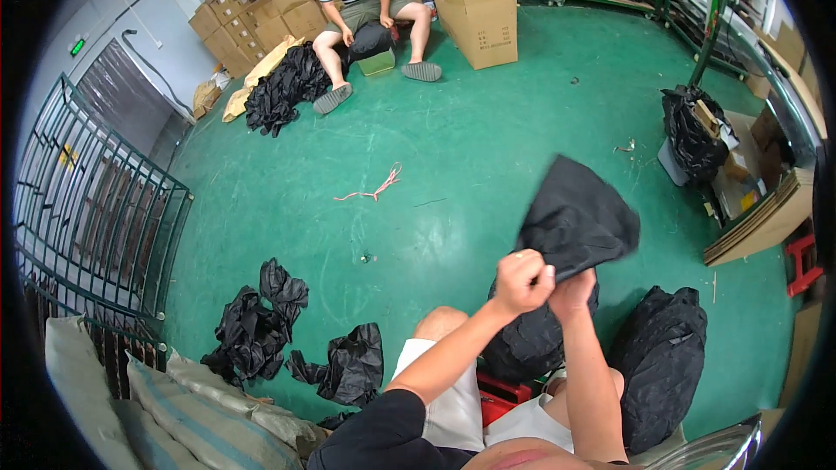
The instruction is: Inspecting and sorting black fabric covers in a warehouse.
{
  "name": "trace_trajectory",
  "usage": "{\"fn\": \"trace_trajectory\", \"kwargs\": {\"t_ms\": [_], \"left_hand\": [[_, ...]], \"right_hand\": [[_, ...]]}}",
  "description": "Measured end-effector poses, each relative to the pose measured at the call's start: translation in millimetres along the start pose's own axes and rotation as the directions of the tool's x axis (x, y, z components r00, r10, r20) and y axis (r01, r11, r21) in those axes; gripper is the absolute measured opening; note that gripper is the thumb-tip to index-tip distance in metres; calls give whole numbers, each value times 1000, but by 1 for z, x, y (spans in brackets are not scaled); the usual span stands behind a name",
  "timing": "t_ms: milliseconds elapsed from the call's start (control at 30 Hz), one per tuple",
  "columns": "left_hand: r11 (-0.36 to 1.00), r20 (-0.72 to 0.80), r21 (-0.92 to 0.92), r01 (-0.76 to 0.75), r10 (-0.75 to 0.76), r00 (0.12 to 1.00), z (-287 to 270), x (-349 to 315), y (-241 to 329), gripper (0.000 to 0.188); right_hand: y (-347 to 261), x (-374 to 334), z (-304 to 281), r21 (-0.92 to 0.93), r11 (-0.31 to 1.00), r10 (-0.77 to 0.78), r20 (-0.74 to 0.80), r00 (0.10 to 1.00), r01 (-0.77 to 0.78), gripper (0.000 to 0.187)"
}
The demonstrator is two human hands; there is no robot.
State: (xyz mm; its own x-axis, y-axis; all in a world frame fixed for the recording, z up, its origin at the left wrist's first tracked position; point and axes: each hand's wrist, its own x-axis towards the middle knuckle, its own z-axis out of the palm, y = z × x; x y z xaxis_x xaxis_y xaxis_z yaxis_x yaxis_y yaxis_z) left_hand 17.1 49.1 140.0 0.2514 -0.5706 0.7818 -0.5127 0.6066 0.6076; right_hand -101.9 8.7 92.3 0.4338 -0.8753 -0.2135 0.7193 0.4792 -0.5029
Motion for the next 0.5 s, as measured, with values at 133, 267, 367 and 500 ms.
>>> {"fn": "trace_trajectory", "kwargs": {"t_ms": [133, 267, 367, 500], "left_hand": [[992, 53, -37, 124, -122, 991, 33, -39, -15, 31], [982, 113, -6, 186, -184, 976, 44, -83, -25, 20], [879, 125, -68, 473, -462, 878, 45, -85, -17, 16], [768, 127, -206, 606, -593, 795, 50, -86, -34, 21]], "right_hand": [[-12, 7, -25, 86, 992, -88, -70, 994, 94, 43], [-5, 12, -56, -87, 994, -80, -142, 987, 68, 37], [-1, 17, -55, -295, 954, -118, -218, 969, 50, 30], [-2, 21, -63, -595, 799, -286, -245, 926, 89, 28]]}}
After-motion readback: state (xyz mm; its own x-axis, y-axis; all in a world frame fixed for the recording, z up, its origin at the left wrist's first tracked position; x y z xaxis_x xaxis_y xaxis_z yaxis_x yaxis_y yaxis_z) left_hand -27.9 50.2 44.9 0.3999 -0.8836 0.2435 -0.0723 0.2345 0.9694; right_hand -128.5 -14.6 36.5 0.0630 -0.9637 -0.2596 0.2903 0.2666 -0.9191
